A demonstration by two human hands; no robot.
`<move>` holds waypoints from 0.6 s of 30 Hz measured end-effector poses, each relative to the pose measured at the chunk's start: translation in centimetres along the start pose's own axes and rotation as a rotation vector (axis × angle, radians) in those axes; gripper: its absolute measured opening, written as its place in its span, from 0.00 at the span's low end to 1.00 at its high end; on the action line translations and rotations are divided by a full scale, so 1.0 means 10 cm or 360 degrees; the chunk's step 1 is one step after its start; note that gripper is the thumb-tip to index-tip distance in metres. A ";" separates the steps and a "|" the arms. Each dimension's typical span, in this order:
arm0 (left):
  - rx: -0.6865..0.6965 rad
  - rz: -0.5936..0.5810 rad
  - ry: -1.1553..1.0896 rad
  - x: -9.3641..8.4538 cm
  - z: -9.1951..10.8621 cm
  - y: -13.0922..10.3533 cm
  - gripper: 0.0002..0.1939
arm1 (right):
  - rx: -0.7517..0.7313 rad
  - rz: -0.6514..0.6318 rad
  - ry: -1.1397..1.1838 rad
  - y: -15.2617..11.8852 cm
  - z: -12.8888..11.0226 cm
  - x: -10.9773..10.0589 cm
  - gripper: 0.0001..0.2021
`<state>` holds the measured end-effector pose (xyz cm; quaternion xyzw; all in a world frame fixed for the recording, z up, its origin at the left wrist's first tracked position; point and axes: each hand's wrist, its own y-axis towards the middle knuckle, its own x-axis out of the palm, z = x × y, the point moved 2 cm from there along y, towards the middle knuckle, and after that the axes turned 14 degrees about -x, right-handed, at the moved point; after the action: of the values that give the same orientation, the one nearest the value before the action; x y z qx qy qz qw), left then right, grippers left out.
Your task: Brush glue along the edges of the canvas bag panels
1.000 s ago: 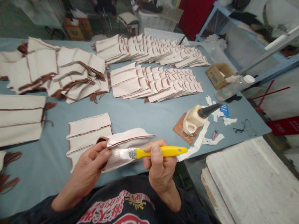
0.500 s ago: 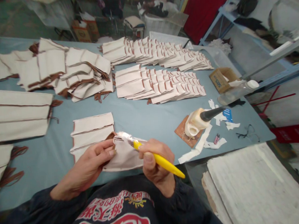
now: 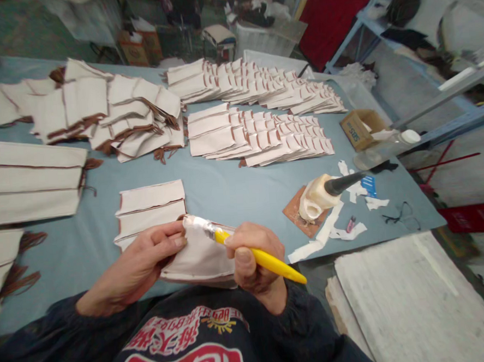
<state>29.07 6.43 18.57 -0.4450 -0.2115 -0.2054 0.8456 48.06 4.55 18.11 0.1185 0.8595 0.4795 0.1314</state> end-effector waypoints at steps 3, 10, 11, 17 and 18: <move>0.0020 0.0022 0.0015 -0.02 0.01 -0.01 0.23 | -0.0004 -0.0131 -0.0049 -0.03 0.01 0.03 0.11; 0.0085 -0.0050 -0.0024 0.00 0.06 -0.07 0.16 | -0.0141 -0.0244 -0.0488 -0.01 0.16 0.08 0.11; 0.0092 -0.0064 -0.0035 0.01 0.07 -0.07 0.15 | -0.0145 -0.0283 -0.0548 -0.03 0.18 0.11 0.10; 0.0141 -0.0053 0.0071 -0.06 0.16 -0.05 0.14 | -0.0041 -0.0287 -0.0635 0.01 0.29 0.21 0.11; 0.0174 -0.0034 0.0149 -0.11 0.17 -0.06 0.15 | 0.0004 -0.0221 -0.0647 0.04 0.31 0.19 0.11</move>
<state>27.55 7.72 19.25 -0.3857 -0.1874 -0.2230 0.8754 47.38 7.88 16.70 0.1535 0.8220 0.4344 0.3347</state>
